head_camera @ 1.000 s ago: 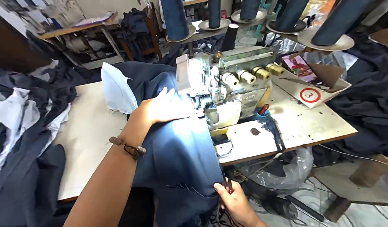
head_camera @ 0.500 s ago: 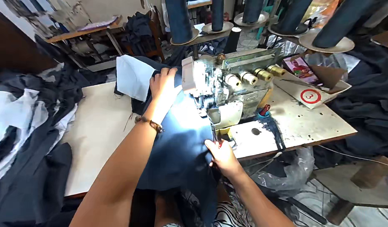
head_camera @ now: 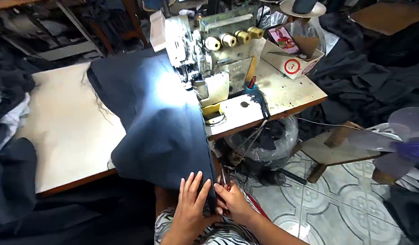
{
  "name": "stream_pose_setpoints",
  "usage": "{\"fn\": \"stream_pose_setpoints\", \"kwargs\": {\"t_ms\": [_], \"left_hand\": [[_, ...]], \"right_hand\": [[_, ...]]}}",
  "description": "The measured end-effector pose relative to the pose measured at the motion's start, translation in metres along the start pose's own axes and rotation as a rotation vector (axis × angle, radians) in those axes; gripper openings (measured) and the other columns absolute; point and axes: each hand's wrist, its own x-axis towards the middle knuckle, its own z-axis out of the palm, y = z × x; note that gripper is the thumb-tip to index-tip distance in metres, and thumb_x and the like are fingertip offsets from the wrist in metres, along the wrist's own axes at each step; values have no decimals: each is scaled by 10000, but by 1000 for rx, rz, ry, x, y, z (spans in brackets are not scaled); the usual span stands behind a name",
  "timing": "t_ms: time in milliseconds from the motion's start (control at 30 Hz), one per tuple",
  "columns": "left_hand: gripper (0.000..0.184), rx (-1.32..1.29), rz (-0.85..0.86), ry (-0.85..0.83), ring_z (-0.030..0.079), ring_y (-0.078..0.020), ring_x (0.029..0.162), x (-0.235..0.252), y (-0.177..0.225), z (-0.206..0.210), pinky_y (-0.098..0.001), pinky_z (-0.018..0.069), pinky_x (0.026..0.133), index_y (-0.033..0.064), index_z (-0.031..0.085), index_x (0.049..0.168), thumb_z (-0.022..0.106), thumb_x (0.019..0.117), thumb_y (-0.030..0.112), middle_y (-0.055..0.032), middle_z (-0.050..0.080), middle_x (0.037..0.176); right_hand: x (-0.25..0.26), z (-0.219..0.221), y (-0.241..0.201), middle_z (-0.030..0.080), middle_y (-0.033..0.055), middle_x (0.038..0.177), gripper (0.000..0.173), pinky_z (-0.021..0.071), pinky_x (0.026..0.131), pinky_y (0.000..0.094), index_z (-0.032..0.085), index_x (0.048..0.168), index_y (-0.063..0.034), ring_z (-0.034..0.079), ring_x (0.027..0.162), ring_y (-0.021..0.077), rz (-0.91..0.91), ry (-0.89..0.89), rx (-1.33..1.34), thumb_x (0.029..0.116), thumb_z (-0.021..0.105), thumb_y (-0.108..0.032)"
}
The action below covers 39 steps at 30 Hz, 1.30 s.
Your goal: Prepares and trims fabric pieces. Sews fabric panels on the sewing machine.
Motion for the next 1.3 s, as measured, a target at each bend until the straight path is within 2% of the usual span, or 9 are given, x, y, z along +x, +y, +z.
{"fn": "stream_pose_setpoints", "kwargs": {"t_ms": [167,367,467,600,800,900,1067,1233,1300], "left_hand": [[490,-189,-21,42,520,-245,1382,-7,16,-5,-351,410,1165,66,532,1388,654,925,167,-181,564,1438],[793,-67,-5,-50,465,-346,1419,-16,28,-9,-540,367,1165,186,489,1464,791,813,523,-174,514,1499],[568,-76,9,6,508,-257,1335,-24,29,-9,-416,395,1149,229,545,1378,746,862,353,-85,560,1375],[116,-145,92,52,606,-149,840,-21,30,-15,-259,496,781,177,715,1017,607,984,201,-19,630,872],[387,11,124,-71,560,-217,1103,-20,30,-12,-336,433,980,229,568,1250,700,919,382,-38,587,1203],[161,-96,159,-46,632,-184,1036,-18,23,-17,-290,499,948,181,644,1122,624,968,223,-26,677,1104],[175,-130,166,-28,566,-158,751,-13,31,-27,-268,451,699,183,729,1091,577,1004,182,-13,622,821],[170,-59,183,-69,534,-162,653,-7,41,-27,-269,426,606,144,749,1023,584,978,146,-20,577,730],[140,-91,219,-107,561,-156,643,-4,41,-26,-259,460,588,133,735,965,599,969,166,-16,590,722]], "right_hand": [[-21,-4,2,532,-107,560,130,470,462,171,534,974,-146,496,439,0,-57,-20,-41,982,460,-39],[-32,-7,4,588,-91,683,184,467,455,159,509,1129,-104,511,481,-11,-68,-44,-182,959,493,-36],[-37,-11,8,618,-95,740,200,486,496,168,533,1125,-98,551,540,-13,-59,-51,-243,939,512,-26],[-37,-14,10,580,-124,672,145,445,499,158,576,960,-141,516,531,-34,-49,32,-286,913,489,-34],[-36,-15,10,506,-134,556,196,420,448,158,523,821,-177,458,445,-31,-1,73,-197,913,450,-21],[-35,-16,9,530,-124,558,208,460,450,170,537,829,-169,490,442,-16,5,61,-200,933,433,-21],[-38,-12,8,562,-162,616,240,474,505,139,560,864,-175,526,512,-63,-77,91,-271,966,403,-25],[-40,-18,15,628,-204,750,240,498,635,112,644,919,-195,580,674,-118,-300,2,-374,1055,527,-353],[-41,-20,15,678,-130,775,122,546,680,140,686,930,-95,636,718,-82,-353,-5,-453,991,599,-156]]}}
